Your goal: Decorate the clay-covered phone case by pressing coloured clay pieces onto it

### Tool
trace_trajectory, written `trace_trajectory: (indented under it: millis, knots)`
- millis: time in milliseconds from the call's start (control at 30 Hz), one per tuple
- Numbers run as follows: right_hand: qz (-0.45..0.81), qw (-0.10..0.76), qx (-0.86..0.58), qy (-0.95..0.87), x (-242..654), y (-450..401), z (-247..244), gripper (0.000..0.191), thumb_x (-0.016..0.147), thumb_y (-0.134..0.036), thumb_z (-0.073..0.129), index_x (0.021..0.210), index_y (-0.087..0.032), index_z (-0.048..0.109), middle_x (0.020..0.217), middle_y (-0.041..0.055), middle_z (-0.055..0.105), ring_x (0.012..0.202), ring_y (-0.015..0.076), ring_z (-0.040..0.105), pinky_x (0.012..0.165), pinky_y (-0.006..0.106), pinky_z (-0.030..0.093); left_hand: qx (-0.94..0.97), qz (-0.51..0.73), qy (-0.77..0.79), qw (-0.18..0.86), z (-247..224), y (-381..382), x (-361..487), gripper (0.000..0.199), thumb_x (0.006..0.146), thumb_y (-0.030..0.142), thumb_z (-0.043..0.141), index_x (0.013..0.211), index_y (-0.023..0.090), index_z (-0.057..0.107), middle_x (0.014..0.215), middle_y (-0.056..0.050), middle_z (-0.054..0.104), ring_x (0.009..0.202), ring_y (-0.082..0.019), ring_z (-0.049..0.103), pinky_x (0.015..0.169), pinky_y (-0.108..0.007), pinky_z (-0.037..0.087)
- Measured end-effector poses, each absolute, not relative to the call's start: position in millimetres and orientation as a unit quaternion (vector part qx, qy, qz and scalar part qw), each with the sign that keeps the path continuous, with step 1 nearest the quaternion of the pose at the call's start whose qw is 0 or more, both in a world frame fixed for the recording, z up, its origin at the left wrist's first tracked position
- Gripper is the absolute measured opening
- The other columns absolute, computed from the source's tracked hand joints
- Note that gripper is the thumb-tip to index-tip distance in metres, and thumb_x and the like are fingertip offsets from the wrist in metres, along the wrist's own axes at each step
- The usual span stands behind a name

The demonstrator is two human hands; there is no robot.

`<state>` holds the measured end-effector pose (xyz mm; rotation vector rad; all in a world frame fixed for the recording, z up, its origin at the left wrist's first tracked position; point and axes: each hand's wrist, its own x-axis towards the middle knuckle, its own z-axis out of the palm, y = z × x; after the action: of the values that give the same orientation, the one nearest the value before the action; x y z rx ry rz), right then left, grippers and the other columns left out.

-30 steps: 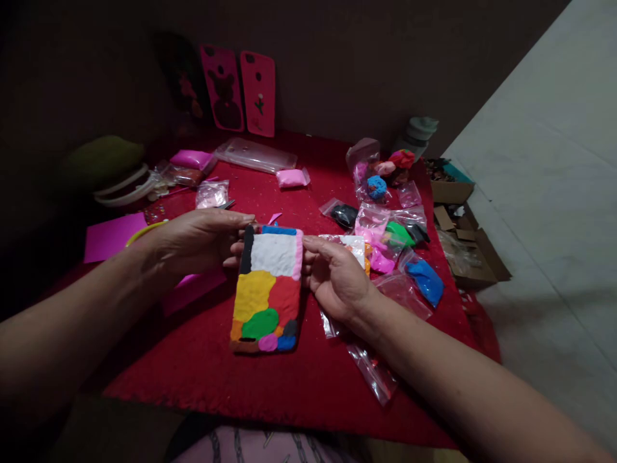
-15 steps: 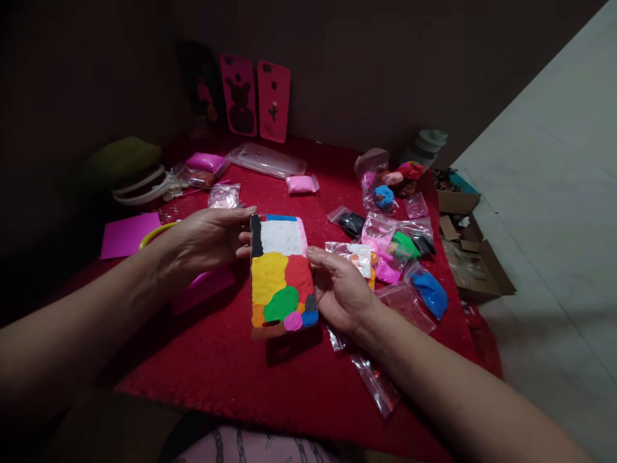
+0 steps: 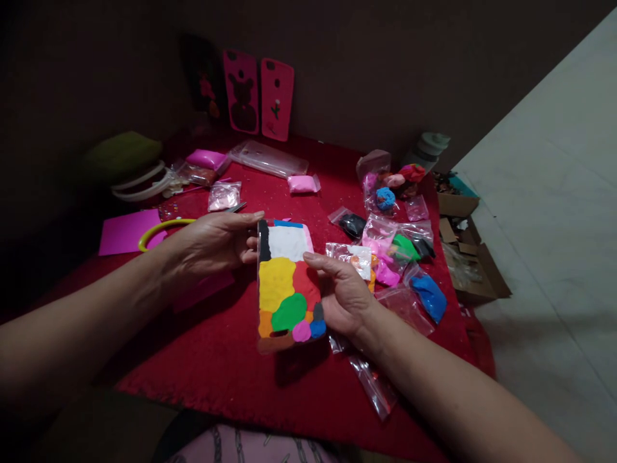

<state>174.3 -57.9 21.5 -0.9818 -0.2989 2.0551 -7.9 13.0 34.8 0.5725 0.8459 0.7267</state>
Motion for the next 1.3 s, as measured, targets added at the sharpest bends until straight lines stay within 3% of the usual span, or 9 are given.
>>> trace_trajectory:
  millis: [333, 567, 767, 867, 1000, 1300]
  knots:
    - [0.844, 0.374, -0.367, -0.118, 176.2, -57.1, 15.5, 0.009, 0.061, -0.016, 0.066, 0.069, -0.015, 0.069, 0.065, 0.0059, 0.071, 0.083, 0.0270, 0.069, 0.091, 0.046, 0.051, 0.289, 0.317, 0.371, 0.824, 33.1, 10.7, -7.0, 0.024, 0.090, 0.017, 0.052, 0.067, 0.011, 0.058, 0.057, -0.003, 0.055, 0.048, -0.010, 0.052, 0.044, -0.019, 0.046]
    - [0.815, 0.417, -0.392, -0.088, 181.3, -55.3, 16.6, 0.016, 0.061, -0.012, 0.066, 0.077, -0.015, 0.070, 0.082, 0.0061, 0.075, 0.082, 0.0232, 0.070, 0.092, 0.043, 0.051, 0.324, 0.343, 0.364, 0.803, 35.8, 14.6, -13.1, 0.023, 0.089, 0.016, 0.048, 0.071, 0.010, 0.061, 0.065, -0.006, 0.059, 0.049, -0.012, 0.055, 0.041, -0.022, 0.046]
    - [0.804, 0.463, -0.357, -0.107, 187.2, -54.5, 16.6, 0.015, 0.059, -0.016, 0.070, 0.073, -0.017, 0.070, 0.080, 0.0046, 0.075, 0.081, 0.0232, 0.069, 0.093, 0.044, 0.050, 0.517, 0.453, 0.403, 0.604, 77.6, 8.1, -45.1, 0.007, 0.078, 0.014, 0.060, 0.074, 0.012, 0.066, 0.068, -0.004, 0.061, 0.052, -0.009, 0.053, 0.046, -0.018, 0.042]
    - [0.798, 0.476, -0.349, -0.119, 187.5, -55.7, 19.4, 0.019, 0.058, -0.017, 0.071, 0.078, -0.017, 0.071, 0.082, 0.0043, 0.075, 0.081, 0.0232, 0.069, 0.093, 0.045, 0.050, 0.620, 0.417, 0.466, 0.474, 89.0, -3.8, -62.3, 0.007, 0.075, 0.021, 0.068, 0.076, 0.014, 0.068, 0.066, -0.003, 0.061, 0.055, -0.009, 0.051, 0.049, -0.017, 0.038]
    - [0.788, 0.482, -0.371, -0.095, 186.4, -57.4, 27.0, 0.024, 0.058, -0.016, 0.070, 0.082, -0.016, 0.070, 0.089, 0.0066, 0.075, 0.087, 0.0240, 0.068, 0.094, 0.045, 0.049, 0.722, 0.309, 0.534, 0.314, 72.6, -12.7, -75.2, 0.004, 0.074, 0.018, 0.067, 0.072, 0.016, 0.069, 0.064, -0.002, 0.061, 0.057, -0.010, 0.050, 0.051, -0.018, 0.034]
    - [0.760, 0.524, -0.373, -0.094, 191.3, -55.8, 44.3, 0.018, 0.054, -0.014, 0.070, 0.072, -0.019, 0.066, 0.077, 0.0042, 0.075, 0.070, 0.0231, 0.068, 0.096, 0.050, 0.048, 0.767, 0.252, 0.559, 0.191, 50.5, -4.8, -67.7, 0.005, 0.075, 0.018, 0.066, 0.071, 0.019, 0.065, 0.060, 0.000, 0.055, 0.053, -0.011, 0.042, 0.053, -0.025, 0.023]
